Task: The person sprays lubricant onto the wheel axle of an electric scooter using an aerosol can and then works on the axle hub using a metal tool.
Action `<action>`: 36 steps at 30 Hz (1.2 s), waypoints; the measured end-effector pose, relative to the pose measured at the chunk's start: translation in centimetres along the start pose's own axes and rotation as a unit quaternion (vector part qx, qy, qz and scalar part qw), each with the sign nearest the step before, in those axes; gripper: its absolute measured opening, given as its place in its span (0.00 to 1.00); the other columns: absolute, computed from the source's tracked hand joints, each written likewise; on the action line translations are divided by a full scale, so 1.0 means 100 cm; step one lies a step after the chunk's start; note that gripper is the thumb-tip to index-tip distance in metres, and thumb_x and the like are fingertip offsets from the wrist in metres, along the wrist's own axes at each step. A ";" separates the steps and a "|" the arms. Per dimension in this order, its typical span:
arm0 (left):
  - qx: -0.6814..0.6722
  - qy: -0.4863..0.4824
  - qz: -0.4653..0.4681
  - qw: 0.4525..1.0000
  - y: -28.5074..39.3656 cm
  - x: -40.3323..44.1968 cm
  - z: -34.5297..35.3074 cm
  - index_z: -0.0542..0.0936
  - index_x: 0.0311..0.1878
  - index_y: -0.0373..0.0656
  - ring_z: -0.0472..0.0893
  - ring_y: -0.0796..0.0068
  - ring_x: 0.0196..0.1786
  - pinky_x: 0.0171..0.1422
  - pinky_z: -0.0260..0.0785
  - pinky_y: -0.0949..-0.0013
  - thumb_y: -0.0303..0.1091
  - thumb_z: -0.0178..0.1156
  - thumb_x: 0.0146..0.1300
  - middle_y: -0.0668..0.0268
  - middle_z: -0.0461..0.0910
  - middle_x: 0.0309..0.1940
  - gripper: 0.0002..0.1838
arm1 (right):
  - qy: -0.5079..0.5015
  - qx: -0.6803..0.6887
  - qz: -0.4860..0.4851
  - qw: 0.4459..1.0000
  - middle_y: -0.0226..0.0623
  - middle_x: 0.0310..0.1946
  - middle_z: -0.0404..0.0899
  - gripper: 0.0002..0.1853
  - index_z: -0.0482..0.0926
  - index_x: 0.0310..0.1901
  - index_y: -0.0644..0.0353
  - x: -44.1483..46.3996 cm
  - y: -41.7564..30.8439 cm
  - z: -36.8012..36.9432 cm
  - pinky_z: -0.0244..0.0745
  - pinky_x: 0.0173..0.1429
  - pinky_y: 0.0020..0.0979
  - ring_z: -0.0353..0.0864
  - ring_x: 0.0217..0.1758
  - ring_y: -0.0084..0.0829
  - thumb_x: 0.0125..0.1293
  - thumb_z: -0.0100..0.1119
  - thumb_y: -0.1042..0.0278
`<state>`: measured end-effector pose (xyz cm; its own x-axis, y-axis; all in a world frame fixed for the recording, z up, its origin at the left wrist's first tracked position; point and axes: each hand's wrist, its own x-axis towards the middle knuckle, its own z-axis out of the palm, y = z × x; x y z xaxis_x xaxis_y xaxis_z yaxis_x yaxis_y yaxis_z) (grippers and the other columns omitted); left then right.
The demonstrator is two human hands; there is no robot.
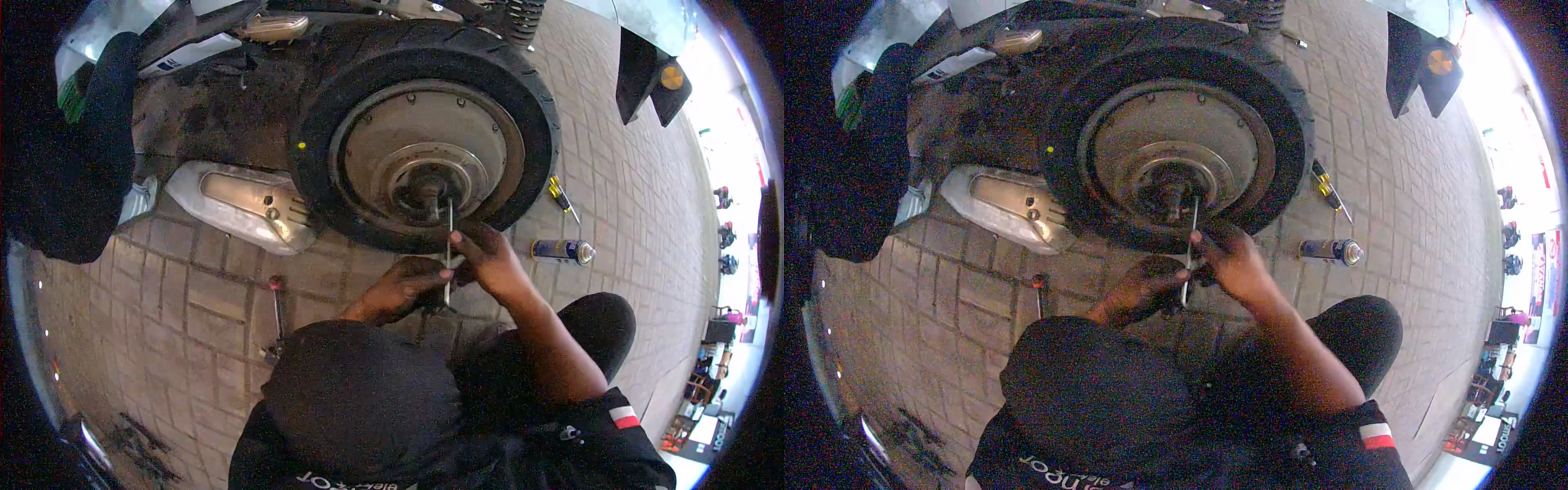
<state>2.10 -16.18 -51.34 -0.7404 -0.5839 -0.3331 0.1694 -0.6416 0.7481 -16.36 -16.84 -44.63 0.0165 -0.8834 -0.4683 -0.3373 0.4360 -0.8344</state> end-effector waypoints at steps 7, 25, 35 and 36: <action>0.112 0.070 0.128 0.983 -0.009 0.002 -0.001 0.82 0.44 0.38 0.78 0.74 0.40 0.46 0.69 0.71 0.42 0.63 0.65 0.65 0.80 0.38 0.16 | -0.157 -0.071 0.127 0.977 0.35 0.37 0.78 0.28 0.75 0.48 0.65 -0.069 -0.001 -0.003 0.72 0.48 0.30 0.76 0.42 0.26 0.72 0.46 0.42; 0.105 0.038 0.003 0.994 0.033 -0.001 0.003 0.82 0.45 0.37 0.81 0.73 0.43 0.51 0.72 0.68 0.46 0.65 0.62 0.64 0.83 0.36 0.20 | -0.106 0.184 0.226 0.951 0.23 0.22 0.64 0.17 0.72 0.33 0.55 -0.073 0.024 0.020 0.57 0.29 0.27 0.62 0.25 0.22 0.74 0.48 0.51; -0.001 0.105 -0.049 0.993 0.036 -0.017 0.022 0.81 0.44 0.38 0.80 0.75 0.40 0.45 0.75 0.70 0.38 0.65 0.63 0.65 0.81 0.36 0.13 | -0.152 -0.270 0.085 0.947 0.36 0.16 0.66 0.22 0.80 0.39 0.65 -0.067 0.010 -0.003 0.63 0.30 0.36 0.63 0.21 0.28 0.69 0.56 0.49; -0.055 0.108 -0.039 0.992 0.039 -0.012 0.027 0.81 0.45 0.37 0.80 0.74 0.41 0.46 0.75 0.70 0.37 0.66 0.62 0.64 0.81 0.37 0.14 | -0.134 -0.213 0.105 0.962 0.36 0.19 0.67 0.24 0.79 0.42 0.64 -0.078 0.008 -0.007 0.64 0.31 0.37 0.65 0.23 0.29 0.69 0.53 0.46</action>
<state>1.84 -16.63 -46.50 -0.5997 -0.6153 -0.5117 0.1962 -0.7329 0.6514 -17.41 -9.71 -41.48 0.1286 -0.6824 -0.7195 -0.7142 0.4397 -0.5447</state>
